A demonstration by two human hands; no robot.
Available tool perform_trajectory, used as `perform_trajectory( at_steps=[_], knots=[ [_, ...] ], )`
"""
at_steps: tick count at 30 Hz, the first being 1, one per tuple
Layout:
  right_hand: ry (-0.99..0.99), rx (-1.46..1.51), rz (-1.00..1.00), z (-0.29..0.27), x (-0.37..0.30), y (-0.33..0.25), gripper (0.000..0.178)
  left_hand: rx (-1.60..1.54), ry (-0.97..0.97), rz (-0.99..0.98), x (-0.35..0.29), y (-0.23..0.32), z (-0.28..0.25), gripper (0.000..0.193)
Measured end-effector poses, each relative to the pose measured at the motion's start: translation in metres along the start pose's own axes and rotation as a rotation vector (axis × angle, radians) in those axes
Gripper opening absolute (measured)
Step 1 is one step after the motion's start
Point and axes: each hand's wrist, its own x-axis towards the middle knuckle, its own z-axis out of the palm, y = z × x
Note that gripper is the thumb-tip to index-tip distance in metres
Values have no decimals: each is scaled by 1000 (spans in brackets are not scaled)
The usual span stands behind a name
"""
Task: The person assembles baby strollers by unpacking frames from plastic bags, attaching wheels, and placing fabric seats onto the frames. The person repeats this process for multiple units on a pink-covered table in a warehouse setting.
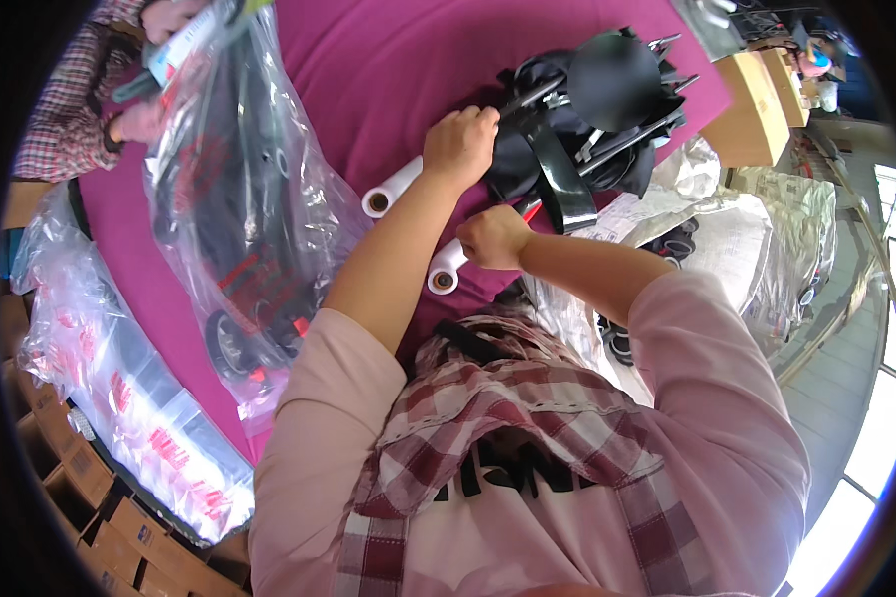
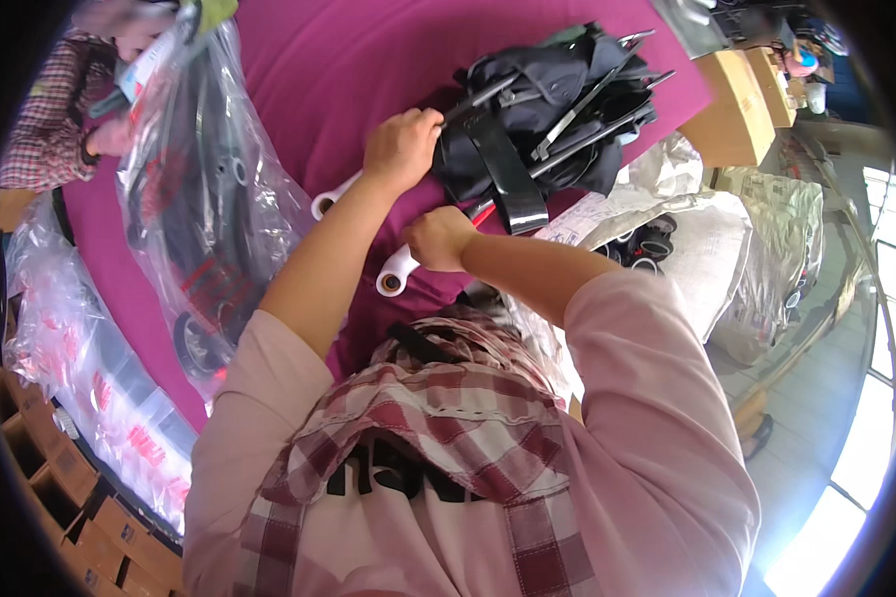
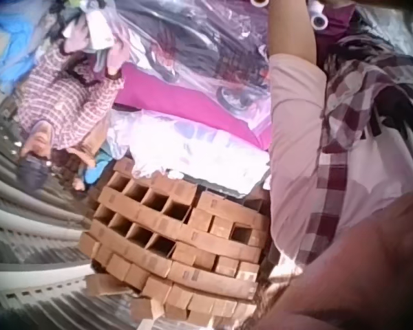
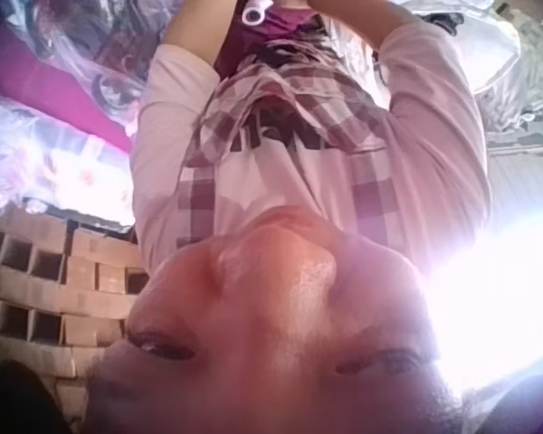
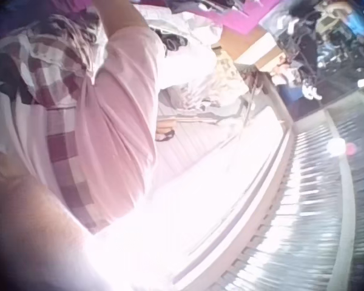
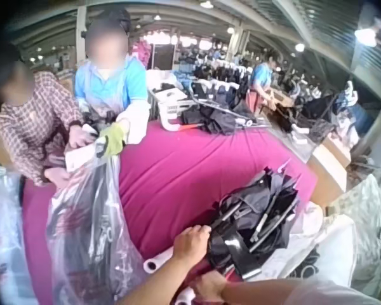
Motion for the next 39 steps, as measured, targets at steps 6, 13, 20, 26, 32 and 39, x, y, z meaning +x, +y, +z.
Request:
perform_trajectory(
  at_steps=[6, 13, 20, 26, 32, 39],
  knots=[
    [399, 181, 178, -32, -25, -10, 16, -271, 304, 34, 1, 7, -13, 32],
    [1025, -5, 222, -102, -131, 38, 24, -429, 132, -309, -143, -29, -7, 29],
    [1263, 121, 964, -29, -185, 286, 47, -351, 31, -817, -232, -47, 17, 28],
    [1217, 210, 1175, -52, -174, 450, 54, -850, 31, -1657, -236, 20, -13, 54],
    [519, 6, 1064, -38, -159, 544, 42, -1376, 487, -1673, -237, 29, -1, 56],
    [116, -394, 922, 13, -234, 607, 35, -1205, 904, -1577, -186, -41, 8, 39]
  ],
)
